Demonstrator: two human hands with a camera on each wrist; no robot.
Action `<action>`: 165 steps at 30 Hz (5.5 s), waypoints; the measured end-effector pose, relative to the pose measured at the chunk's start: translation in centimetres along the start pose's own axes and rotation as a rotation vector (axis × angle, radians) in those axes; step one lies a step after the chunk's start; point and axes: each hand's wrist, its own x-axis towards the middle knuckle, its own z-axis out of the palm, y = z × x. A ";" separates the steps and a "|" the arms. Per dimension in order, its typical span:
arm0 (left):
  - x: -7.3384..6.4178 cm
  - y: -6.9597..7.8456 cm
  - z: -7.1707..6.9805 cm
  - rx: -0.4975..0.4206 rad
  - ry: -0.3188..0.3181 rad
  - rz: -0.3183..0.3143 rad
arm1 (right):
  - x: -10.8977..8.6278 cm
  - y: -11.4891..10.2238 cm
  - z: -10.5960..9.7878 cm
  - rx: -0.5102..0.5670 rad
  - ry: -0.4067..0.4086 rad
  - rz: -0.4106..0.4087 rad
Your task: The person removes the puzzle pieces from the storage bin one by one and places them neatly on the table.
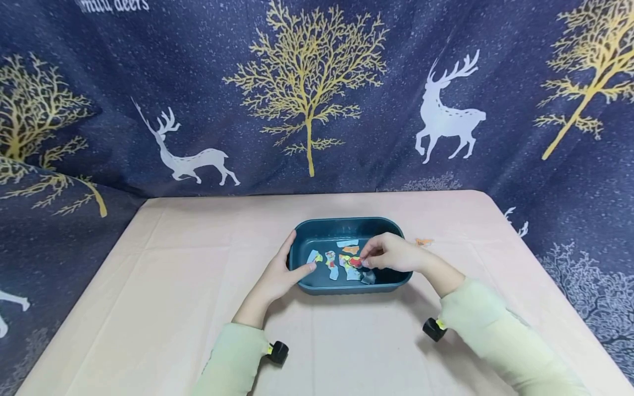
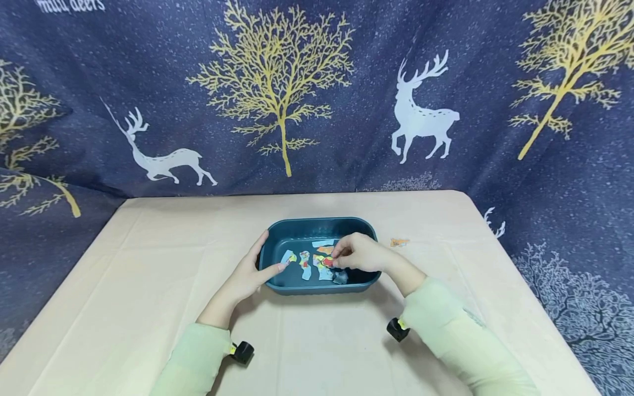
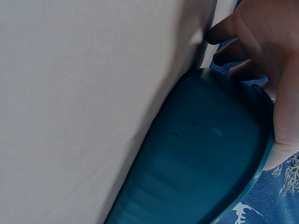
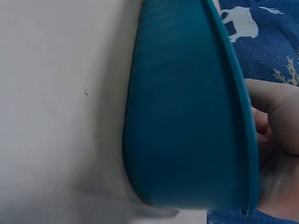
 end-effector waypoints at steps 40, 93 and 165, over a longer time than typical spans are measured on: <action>0.0 0.2 0.0 0.001 -0.007 -0.011 | 0.3 0.0 0.5 -0.322 -0.087 0.018; -2.6 3.5 -0.9 -0.032 -0.007 -0.007 | -4.4 2.8 -2.3 0.358 0.389 0.011; -0.3 0.1 -0.1 -0.031 -0.003 0.001 | -8.7 11.7 -7.0 0.519 0.741 0.286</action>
